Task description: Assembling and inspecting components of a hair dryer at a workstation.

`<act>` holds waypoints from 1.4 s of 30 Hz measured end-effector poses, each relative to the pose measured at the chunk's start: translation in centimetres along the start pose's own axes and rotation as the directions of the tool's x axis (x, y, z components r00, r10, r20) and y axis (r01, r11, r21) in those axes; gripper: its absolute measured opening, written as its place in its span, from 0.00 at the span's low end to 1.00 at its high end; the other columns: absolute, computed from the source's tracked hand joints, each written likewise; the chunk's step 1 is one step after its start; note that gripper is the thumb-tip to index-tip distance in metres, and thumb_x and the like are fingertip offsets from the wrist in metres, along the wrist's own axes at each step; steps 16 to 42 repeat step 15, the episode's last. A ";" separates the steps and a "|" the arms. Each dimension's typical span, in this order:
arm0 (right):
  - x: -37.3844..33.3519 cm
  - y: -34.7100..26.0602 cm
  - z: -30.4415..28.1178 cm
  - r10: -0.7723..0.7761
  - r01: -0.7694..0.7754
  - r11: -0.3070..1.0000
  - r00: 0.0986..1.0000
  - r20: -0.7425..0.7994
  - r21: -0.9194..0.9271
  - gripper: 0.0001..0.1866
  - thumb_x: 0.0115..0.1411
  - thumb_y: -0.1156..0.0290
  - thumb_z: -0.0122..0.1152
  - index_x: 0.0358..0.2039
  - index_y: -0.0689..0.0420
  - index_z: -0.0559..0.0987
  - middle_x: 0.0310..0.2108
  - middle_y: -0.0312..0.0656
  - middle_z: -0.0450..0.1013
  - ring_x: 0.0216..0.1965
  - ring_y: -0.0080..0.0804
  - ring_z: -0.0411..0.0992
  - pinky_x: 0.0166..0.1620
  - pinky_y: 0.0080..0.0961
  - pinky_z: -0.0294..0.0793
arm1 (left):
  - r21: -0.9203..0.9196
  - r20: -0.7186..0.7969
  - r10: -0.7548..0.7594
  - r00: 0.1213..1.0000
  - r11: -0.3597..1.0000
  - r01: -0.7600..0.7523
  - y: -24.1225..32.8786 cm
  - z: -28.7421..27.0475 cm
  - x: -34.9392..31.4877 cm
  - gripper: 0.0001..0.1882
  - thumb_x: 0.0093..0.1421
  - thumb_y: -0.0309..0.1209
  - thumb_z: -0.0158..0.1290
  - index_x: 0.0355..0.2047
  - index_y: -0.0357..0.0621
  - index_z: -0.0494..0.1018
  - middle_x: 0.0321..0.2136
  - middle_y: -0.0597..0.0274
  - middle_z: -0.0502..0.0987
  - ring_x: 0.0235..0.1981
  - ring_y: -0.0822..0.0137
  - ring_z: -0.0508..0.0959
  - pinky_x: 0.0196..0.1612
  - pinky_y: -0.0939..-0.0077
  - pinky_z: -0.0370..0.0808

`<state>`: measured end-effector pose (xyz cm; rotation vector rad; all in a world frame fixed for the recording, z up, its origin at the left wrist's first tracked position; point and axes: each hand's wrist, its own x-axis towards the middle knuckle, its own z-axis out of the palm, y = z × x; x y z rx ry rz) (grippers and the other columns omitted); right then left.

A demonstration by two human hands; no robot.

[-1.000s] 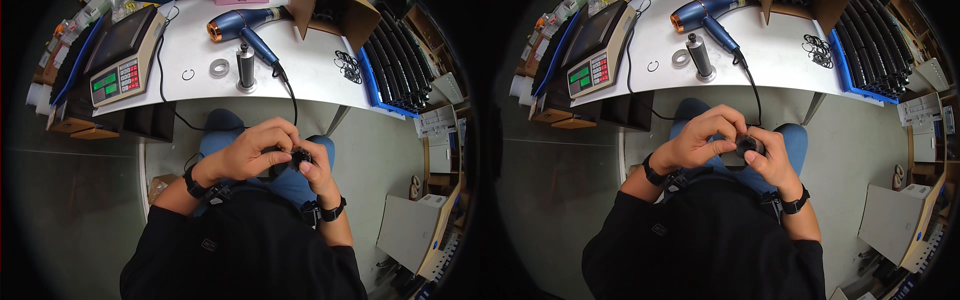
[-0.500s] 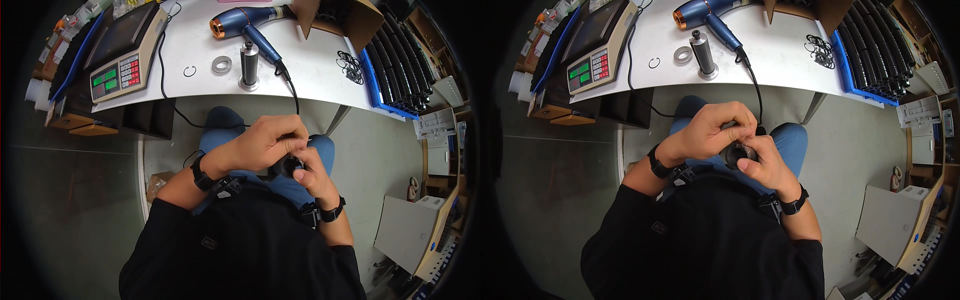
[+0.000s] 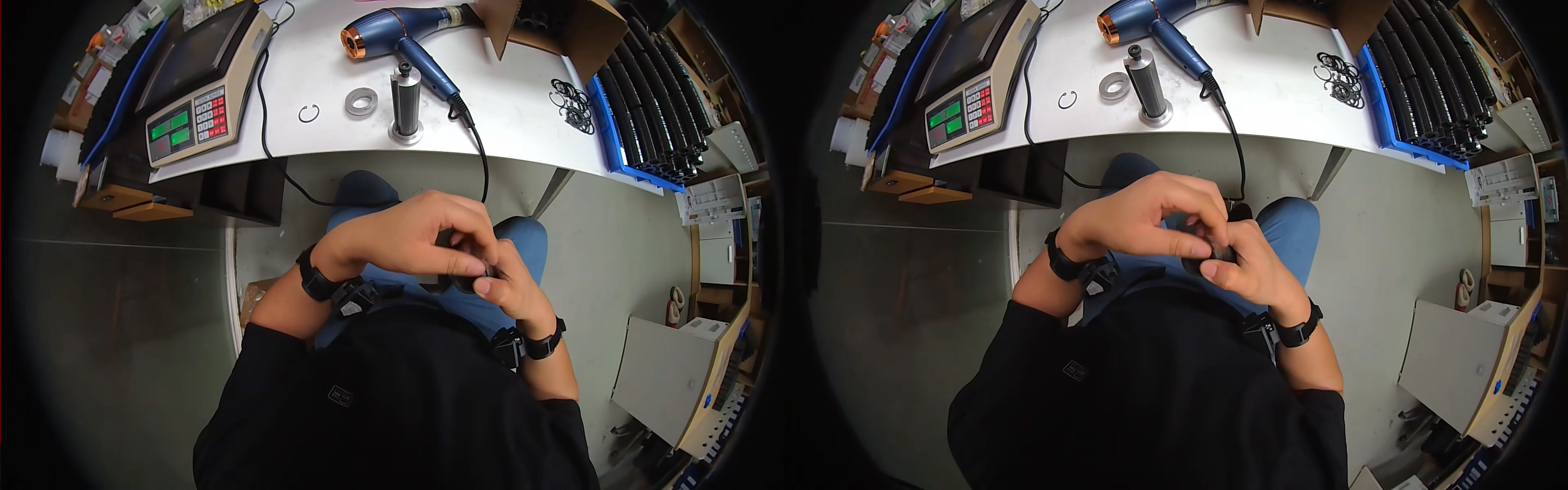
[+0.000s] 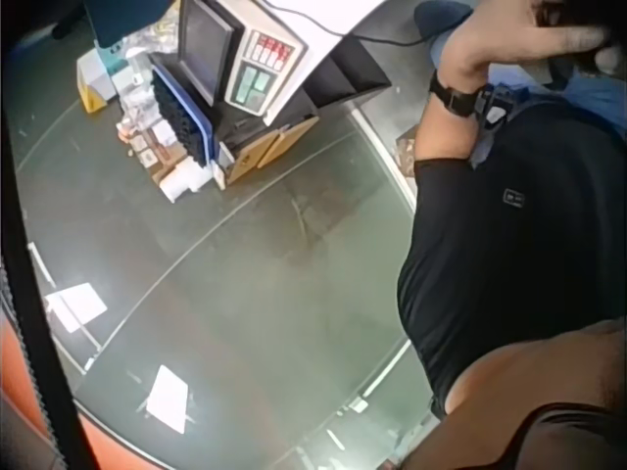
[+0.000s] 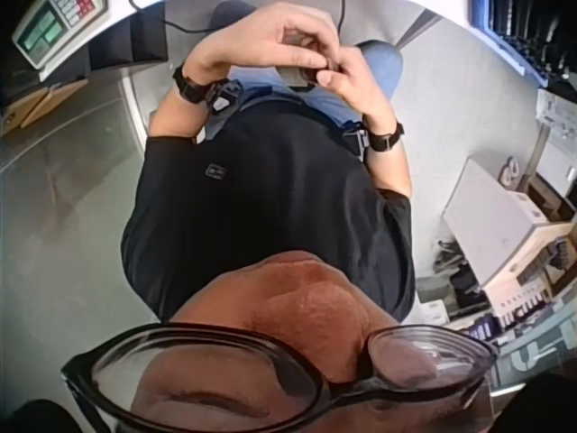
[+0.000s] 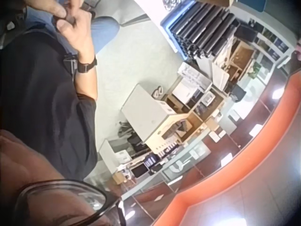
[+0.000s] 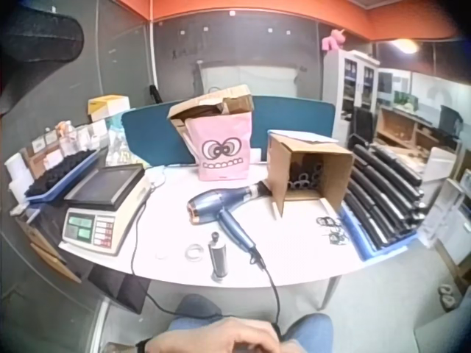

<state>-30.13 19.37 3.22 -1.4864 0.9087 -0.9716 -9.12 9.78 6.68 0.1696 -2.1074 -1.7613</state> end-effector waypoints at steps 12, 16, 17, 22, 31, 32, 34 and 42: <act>0.1 0.1 -0.7 0.040 -0.034 0.998 0.992 0.123 -0.054 0.26 0.54 0.48 0.65 0.32 0.64 0.79 0.13 0.39 0.63 0.16 0.30 0.61 0.24 0.29 0.60 | 0.055 0.025 -0.040 0.999 0.998 0.039 0.3 -0.5 0.3 0.08 0.66 0.30 0.61 0.36 0.37 0.78 0.37 0.59 0.79 0.36 0.67 0.78 0.42 0.73 0.74; 0.1 -0.1 -0.7 0.033 -0.017 0.994 0.989 0.147 -0.110 0.25 0.53 0.49 0.65 0.35 0.62 0.79 0.14 0.40 0.66 0.16 0.31 0.64 0.24 0.29 0.62 | 0.076 0.081 -0.082 0.993 0.994 0.076 0.3 -0.7 0.4 0.09 0.67 0.33 0.60 0.37 0.37 0.78 0.37 0.60 0.79 0.36 0.66 0.78 0.41 0.73 0.74; 0.1 -0.1 -0.7 0.033 -0.017 0.994 0.989 0.147 -0.110 0.25 0.53 0.49 0.65 0.35 0.62 0.79 0.14 0.40 0.66 0.16 0.31 0.64 0.24 0.29 0.62 | 0.076 0.081 -0.082 0.993 0.994 0.076 0.3 -0.7 0.4 0.09 0.67 0.33 0.60 0.37 0.37 0.78 0.37 0.60 0.79 0.36 0.66 0.78 0.41 0.73 0.74; 0.1 -0.1 -0.7 0.033 -0.017 0.994 0.989 0.147 -0.110 0.25 0.53 0.49 0.65 0.35 0.62 0.79 0.14 0.40 0.66 0.16 0.31 0.64 0.24 0.29 0.62 | 0.076 0.081 -0.082 0.993 0.994 0.076 0.3 -0.7 0.4 0.09 0.67 0.33 0.60 0.37 0.37 0.78 0.37 0.60 0.79 0.36 0.66 0.78 0.41 0.73 0.74; 0.1 -0.1 -0.7 0.033 -0.017 0.994 0.989 0.147 -0.110 0.25 0.53 0.49 0.65 0.35 0.62 0.79 0.14 0.40 0.66 0.16 0.31 0.64 0.24 0.29 0.62 | 0.076 0.081 -0.082 0.993 0.994 0.076 0.3 -0.7 0.4 0.09 0.67 0.33 0.60 0.37 0.37 0.78 0.37 0.60 0.79 0.36 0.66 0.78 0.41 0.73 0.74; 0.1 -0.1 -0.7 0.033 -0.017 0.994 0.989 0.147 -0.110 0.25 0.53 0.49 0.65 0.35 0.62 0.79 0.14 0.40 0.66 0.16 0.31 0.64 0.24 0.29 0.62 | 0.076 0.081 -0.082 0.993 0.994 0.076 0.3 -0.7 0.4 0.09 0.67 0.33 0.60 0.37 0.37 0.78 0.37 0.60 0.79 0.36 0.66 0.78 0.41 0.73 0.74; 0.1 -0.1 -0.7 0.033 -0.017 0.994 0.989 0.147 -0.110 0.25 0.53 0.49 0.65 0.35 0.62 0.79 0.14 0.40 0.66 0.16 0.31 0.64 0.24 0.29 0.62 | 0.076 0.081 -0.082 0.993 0.994 0.076 0.3 -0.7 0.4 0.09 0.67 0.33 0.60 0.37 0.37 0.78 0.37 0.60 0.79 0.36 0.66 0.78 0.41 0.73 0.74; 0.1 -0.1 -0.7 0.033 -0.017 0.994 0.989 0.147 -0.110 0.25 0.53 0.49 0.65 0.35 0.62 0.79 0.14 0.40 0.66 0.16 0.31 0.64 0.24 0.29 0.62 | 0.076 0.081 -0.082 0.993 0.994 0.076 0.3 -0.7 0.4 0.09 0.67 0.33 0.60 0.37 0.37 0.78 0.37 0.60 0.79 0.36 0.66 0.78 0.41 0.73 0.74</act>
